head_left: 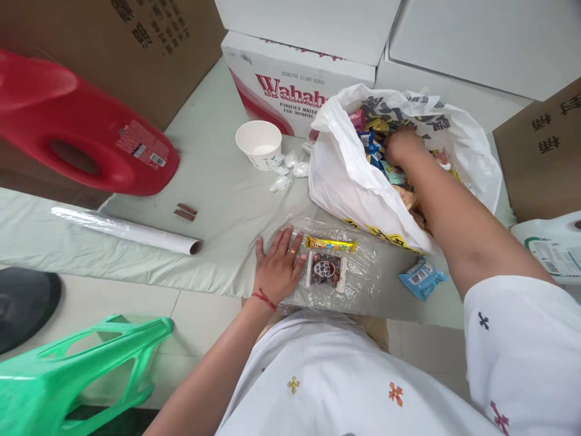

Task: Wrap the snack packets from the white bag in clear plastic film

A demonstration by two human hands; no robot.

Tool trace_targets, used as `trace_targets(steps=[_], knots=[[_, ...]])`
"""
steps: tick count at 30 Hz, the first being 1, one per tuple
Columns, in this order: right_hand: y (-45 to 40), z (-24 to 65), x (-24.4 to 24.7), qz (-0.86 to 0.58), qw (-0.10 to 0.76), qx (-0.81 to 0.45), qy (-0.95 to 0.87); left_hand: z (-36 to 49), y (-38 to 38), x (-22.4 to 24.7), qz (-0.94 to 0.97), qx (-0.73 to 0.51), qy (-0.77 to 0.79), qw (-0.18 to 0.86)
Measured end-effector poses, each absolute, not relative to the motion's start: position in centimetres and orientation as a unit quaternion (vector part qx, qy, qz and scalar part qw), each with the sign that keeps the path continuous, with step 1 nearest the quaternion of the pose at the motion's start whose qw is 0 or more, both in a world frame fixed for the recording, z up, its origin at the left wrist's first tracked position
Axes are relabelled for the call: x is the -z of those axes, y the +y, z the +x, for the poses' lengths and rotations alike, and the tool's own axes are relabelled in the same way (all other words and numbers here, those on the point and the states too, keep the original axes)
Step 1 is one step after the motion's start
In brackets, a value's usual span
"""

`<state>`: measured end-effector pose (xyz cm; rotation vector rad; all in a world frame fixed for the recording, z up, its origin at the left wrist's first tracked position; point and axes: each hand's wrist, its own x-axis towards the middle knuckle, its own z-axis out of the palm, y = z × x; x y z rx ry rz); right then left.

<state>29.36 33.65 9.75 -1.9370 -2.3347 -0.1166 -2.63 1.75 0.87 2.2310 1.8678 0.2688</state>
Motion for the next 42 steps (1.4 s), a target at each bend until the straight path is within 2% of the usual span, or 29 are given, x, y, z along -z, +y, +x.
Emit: trace_targets(steps=[5, 7, 9, 11, 13, 14, 15, 18, 21, 24, 28, 35, 42], knots=[[32.1, 28.2, -10.7, -0.715, -0.025, 0.008, -0.699, -2.6, 1.7, -1.1, 0.757, -0.106, 0.633, 0.120], [30.7, 28.6, -12.4, -0.726, -0.014, -0.001, -0.687, -2.6, 1.6, -1.1, 0.756, -0.113, 0.633, 0.125], [28.0, 29.4, -14.8, -0.721, 0.060, 0.003, -0.690, -2.6, 1.6, -1.1, 0.756, -0.118, 0.631, 0.128], [23.8, 29.8, -17.5, -0.682, 0.187, 0.013, -0.707, -2.7, 1.6, -1.1, 0.756, -0.121, 0.630, 0.130], [18.5, 29.2, -19.6, -0.603, 0.309, -0.001, -0.736, -2.8, 1.6, -0.9, 0.756, -0.123, 0.629, 0.132], [15.7, 28.5, -20.1, -0.550, 0.332, -0.025, -0.766, -2.8, 1.5, -0.9, 0.757, -0.124, 0.628, 0.132], [13.2, 27.5, -20.2, -0.494, 0.327, -0.082, -0.801, -2.8, 1.5, -0.8, 0.758, -0.125, 0.626, 0.132], [7.7, 23.6, -17.1, -0.397, 0.157, -0.203, -0.881, -2.8, 1.5, -0.6, 0.760, -0.127, 0.625, 0.129], [5.9, 20.5, -11.6, -0.440, 0.003, -0.161, -0.884, -2.8, 1.5, -0.6, 0.760, -0.129, 0.625, 0.128], [6.0, 19.4, -7.6, -0.475, -0.067, -0.104, -0.871, -2.8, 1.5, -0.6, 0.760, -0.134, 0.623, 0.130], [6.8, 19.9, -5.8, -0.488, -0.064, -0.099, -0.865, -2.9, 1.5, -0.6, 0.760, -0.131, 0.623, 0.134], [8.8, 20.5, -6.5, -0.465, -0.079, -0.159, -0.867, -3.0, 1.4, -0.3, 0.762, -0.134, 0.620, 0.132], [6.7, 21.2, -9.5, -0.464, 0.009, -0.265, -0.845, -3.0, 1.4, -0.5, 0.762, -0.140, 0.618, 0.134]])
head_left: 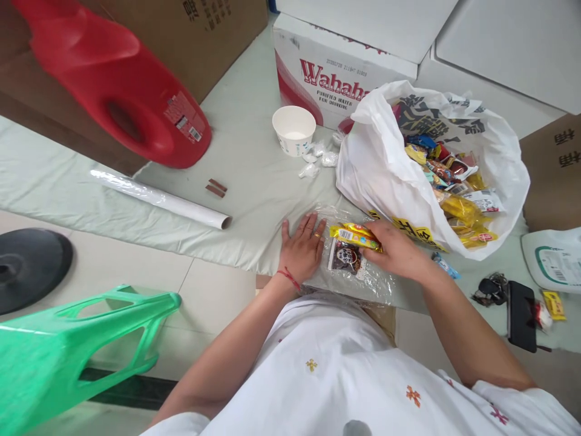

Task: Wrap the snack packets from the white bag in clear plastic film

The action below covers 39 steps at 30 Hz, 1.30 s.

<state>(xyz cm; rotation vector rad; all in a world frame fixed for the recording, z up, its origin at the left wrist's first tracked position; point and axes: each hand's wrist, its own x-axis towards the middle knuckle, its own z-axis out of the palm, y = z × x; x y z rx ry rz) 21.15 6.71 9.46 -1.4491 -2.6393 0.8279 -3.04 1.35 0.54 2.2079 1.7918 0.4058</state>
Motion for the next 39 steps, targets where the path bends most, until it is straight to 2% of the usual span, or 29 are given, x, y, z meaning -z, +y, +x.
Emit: trace_targets(steps=[5, 12, 18, 20, 24, 31, 36, 39], knots=[[3.8, 20.1, -6.9, -0.458, -0.010, -0.217, -0.862, -3.3, 1.4, -0.4, 0.761, -0.132, 0.621, 0.130], [-0.1, 18.9, -4.4, -0.490, 0.085, -0.108, -0.861, -3.1, 1.5, -0.3, 0.757, -0.147, 0.622, 0.138], [-1.8, 17.0, -1.8, -0.544, 0.157, -0.050, -0.822, -4.8, 2.1, 0.1, 0.669, -0.331, 0.654, 0.123], [-1.9, 16.9, -1.4, -0.547, 0.168, -0.048, -0.819, -5.5, 3.4, -0.6, 0.643, -0.351, 0.672, 0.106], [-1.9, 17.0, -1.4, -0.547, 0.171, -0.051, -0.818, -5.2, 8.2, -3.2, 0.704, -0.257, 0.654, 0.101], [-2.2, 16.7, -1.1, -0.556, 0.213, -0.053, -0.801, -0.7, 14.4, -4.2, 0.886, -0.017, 0.450, 0.113], [-2.0, 16.6, -1.6, -0.564, 0.224, -0.049, -0.793, -0.7, 14.3, -5.8, 0.898, -0.023, 0.406, 0.167], [-2.0, 16.9, -2.0, -0.577, 0.249, -0.039, -0.777, -1.8, 11.9, -8.3, 0.926, -0.056, 0.341, 0.151]])
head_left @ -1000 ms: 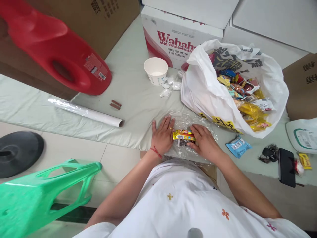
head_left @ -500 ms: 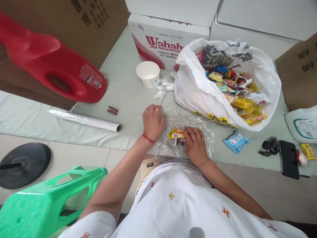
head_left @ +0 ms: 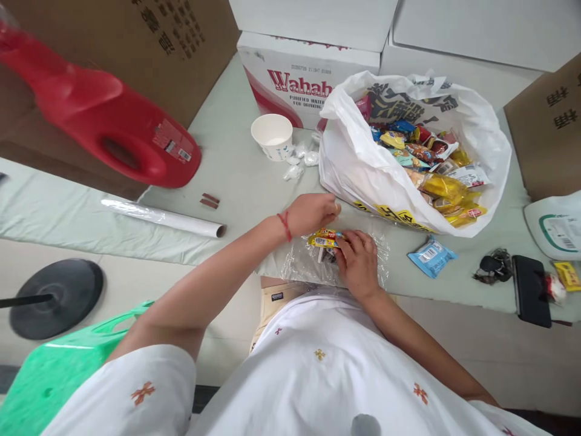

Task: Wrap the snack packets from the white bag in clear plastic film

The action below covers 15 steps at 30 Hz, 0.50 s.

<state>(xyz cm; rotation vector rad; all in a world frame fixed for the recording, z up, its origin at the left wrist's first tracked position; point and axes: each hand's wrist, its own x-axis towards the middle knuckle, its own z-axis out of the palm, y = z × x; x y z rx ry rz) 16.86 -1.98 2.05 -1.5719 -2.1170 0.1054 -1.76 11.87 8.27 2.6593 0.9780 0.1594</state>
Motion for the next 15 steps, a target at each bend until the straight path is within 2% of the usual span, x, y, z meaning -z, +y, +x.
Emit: trace_targets(steps=[3, 6, 11, 15], knots=[[-2.3, 17.1, -2.2, -0.589, 0.270, -0.026, -0.761, -2.8, 8.2, -9.1, 0.961, -0.070, 0.248, 0.099], [-2.6, 17.0, -1.8, -0.595, 0.262, -0.025, -0.760, -3.8, 4.9, -7.3, 0.976, -0.099, 0.176, 0.080], [-3.1, 17.2, -1.2, -0.580, 0.301, -0.067, -0.754, -4.5, 2.3, -3.0, 0.973, -0.110, 0.193, 0.061], [-5.1, 18.7, -2.6, -0.530, 0.353, -0.086, -0.766, -4.5, 1.7, -1.7, 0.966, -0.101, 0.224, 0.079]])
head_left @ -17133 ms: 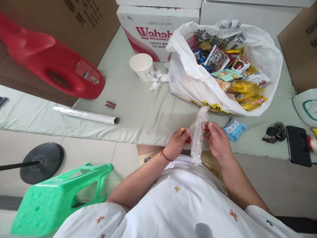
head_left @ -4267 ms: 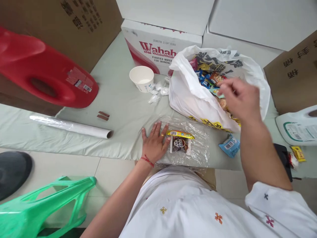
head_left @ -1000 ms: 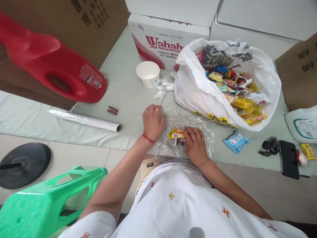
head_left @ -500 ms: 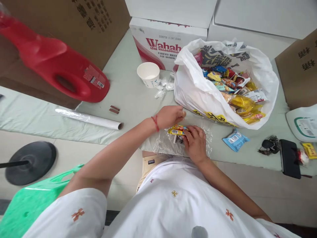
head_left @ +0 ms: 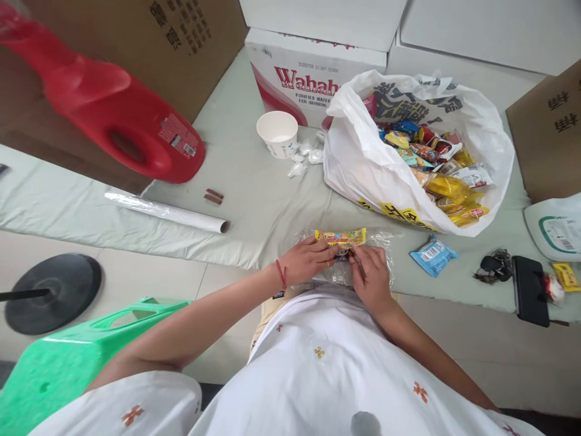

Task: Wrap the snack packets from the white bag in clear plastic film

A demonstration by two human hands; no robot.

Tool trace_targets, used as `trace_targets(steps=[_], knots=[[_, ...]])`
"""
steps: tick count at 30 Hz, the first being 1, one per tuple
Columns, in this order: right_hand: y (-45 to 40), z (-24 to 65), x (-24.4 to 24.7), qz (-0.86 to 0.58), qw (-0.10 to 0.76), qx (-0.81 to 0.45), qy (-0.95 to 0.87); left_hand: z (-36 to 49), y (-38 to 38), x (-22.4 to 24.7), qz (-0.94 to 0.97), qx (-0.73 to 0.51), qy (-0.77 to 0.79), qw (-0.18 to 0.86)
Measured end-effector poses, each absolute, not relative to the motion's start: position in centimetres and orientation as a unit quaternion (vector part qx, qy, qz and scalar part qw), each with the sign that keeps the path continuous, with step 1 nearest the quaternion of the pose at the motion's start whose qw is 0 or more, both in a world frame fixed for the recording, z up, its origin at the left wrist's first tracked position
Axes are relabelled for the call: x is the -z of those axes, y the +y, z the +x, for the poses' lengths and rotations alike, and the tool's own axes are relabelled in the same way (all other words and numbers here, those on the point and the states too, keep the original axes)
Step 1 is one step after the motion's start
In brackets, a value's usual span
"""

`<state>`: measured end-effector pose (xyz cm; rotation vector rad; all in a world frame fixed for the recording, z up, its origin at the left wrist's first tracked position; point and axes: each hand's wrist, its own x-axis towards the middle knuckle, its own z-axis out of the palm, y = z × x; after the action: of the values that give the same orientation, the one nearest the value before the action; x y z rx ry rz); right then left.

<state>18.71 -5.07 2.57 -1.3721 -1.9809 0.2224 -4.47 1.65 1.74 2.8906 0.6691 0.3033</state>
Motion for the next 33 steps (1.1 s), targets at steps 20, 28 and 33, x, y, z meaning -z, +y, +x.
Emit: trace_targets(steps=[20, 28, 33], knots=[[-10.9, 27.4, -0.4, -0.454, 0.228, 0.004, -0.861, -5.3, 0.8, -0.1, 0.967, -0.094, 0.201, 0.127], [-9.0, 24.4, -1.6, -0.381, 0.208, -0.048, -0.900, -5.2, 0.8, -1.5, 0.951, -0.092, 0.217, 0.201], [-3.7, 23.5, -5.2, -0.436, 0.238, -0.100, -0.862, -5.0, 1.1, -1.5, 0.935, -0.107, 0.235, 0.243]])
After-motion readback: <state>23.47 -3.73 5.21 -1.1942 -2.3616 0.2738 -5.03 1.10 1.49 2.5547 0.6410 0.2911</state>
